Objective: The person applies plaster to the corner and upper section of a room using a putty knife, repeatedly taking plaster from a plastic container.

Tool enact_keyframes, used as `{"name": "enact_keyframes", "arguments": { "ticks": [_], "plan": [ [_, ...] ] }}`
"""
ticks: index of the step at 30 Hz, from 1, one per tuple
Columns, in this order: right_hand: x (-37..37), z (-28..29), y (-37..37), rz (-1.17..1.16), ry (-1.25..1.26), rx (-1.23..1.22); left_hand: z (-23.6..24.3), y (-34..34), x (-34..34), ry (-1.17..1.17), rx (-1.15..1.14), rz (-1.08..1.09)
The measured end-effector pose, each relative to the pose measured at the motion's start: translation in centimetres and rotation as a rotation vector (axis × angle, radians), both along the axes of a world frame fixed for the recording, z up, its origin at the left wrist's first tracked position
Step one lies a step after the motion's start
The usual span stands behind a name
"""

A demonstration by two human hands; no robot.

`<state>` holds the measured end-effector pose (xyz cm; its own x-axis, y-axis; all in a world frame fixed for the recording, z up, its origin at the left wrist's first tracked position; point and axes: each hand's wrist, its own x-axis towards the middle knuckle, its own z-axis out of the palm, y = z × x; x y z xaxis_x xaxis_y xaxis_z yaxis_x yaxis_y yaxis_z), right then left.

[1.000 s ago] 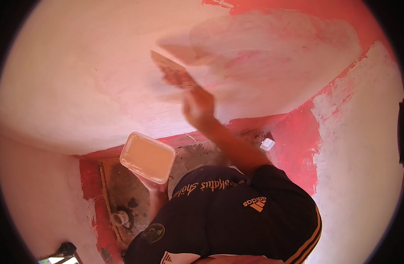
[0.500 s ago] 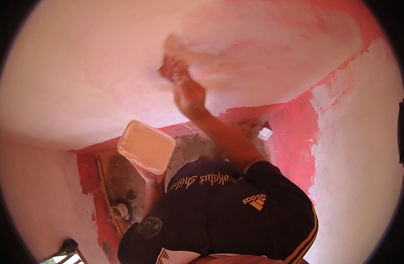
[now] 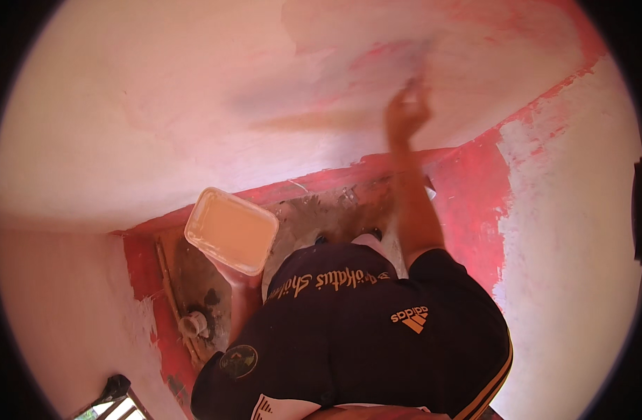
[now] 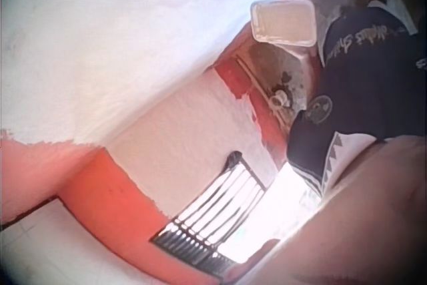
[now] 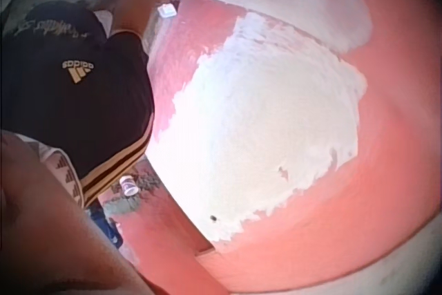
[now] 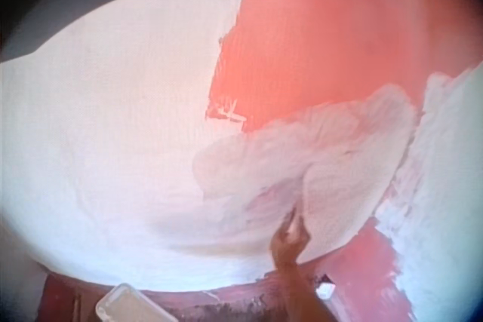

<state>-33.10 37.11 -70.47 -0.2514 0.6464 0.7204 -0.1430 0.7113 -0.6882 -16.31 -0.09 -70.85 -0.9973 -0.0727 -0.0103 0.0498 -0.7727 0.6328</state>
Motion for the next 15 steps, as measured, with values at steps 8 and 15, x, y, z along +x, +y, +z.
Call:
{"name": "enact_keyframes", "arguments": {
  "ticks": [8,15],
  "plan": [
    [4.9,-0.9,-5.1,0.219,0.001,-0.018,1.5,0.4,0.3,-0.054,0.050,0.007],
    [1.5,3.4,4.0,-0.209,0.099,0.022,2.8,0.6,0.3,-0.019,0.076,-0.122]
  ]
}}
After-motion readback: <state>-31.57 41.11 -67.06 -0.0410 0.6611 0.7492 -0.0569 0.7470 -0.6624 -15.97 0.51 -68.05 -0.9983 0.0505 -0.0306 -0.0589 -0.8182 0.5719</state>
